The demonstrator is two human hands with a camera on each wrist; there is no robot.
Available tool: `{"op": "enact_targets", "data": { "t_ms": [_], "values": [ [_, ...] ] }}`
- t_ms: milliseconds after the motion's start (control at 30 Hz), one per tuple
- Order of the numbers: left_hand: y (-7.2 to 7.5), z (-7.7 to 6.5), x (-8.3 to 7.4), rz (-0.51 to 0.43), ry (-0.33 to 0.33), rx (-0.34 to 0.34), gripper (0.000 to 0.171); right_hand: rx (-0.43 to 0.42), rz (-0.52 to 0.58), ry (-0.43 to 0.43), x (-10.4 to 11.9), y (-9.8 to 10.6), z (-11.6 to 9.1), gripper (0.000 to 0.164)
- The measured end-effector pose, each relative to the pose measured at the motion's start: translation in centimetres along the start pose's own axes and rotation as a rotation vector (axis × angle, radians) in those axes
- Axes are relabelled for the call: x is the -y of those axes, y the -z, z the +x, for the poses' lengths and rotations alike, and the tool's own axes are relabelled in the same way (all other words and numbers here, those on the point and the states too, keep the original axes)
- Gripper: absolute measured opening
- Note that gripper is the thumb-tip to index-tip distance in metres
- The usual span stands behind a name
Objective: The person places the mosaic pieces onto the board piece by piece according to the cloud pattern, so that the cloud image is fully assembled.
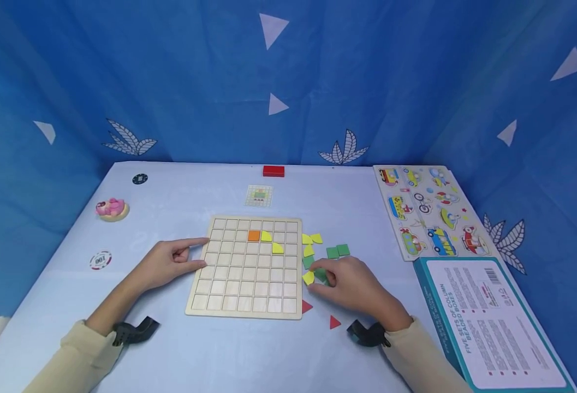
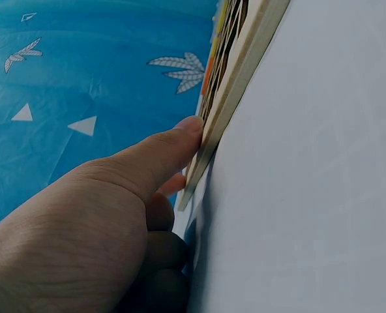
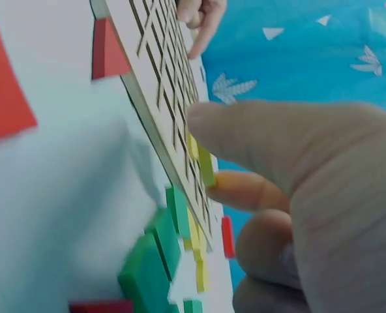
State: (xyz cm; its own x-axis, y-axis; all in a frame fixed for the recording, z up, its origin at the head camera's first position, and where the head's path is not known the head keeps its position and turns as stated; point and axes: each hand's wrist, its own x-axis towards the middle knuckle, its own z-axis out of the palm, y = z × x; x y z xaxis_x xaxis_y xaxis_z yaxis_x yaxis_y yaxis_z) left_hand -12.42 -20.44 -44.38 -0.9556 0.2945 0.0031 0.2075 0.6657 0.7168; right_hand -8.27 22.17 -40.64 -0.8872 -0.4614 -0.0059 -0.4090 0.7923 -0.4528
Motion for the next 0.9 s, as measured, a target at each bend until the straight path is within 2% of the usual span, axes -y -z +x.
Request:
{"op": "enact_targets", "data": {
  "t_ms": [167,500,800,900],
  "values": [
    [-0.1,0.0,0.0,0.002,-0.001,-0.005,0.054,-0.032,-0.028,0.046,0.6,-0.7,1.2,0.035],
    [-0.2,0.1,0.1,-0.009,0.007,0.006,0.055,-0.110,-0.039,0.042,2.1,-2.9,4.5,0.036],
    [0.0,0.0,-0.1,-0.015,0.012,0.009,0.055,-0.298,-0.104,0.103,3.0,-4.7,5.2,0.027],
    [0.1,-0.1,-0.2,-0.015,0.010,0.009,0.054,-0.324,-0.093,0.140,2.9,-4.8,5.2,0.027]
  ]
}}
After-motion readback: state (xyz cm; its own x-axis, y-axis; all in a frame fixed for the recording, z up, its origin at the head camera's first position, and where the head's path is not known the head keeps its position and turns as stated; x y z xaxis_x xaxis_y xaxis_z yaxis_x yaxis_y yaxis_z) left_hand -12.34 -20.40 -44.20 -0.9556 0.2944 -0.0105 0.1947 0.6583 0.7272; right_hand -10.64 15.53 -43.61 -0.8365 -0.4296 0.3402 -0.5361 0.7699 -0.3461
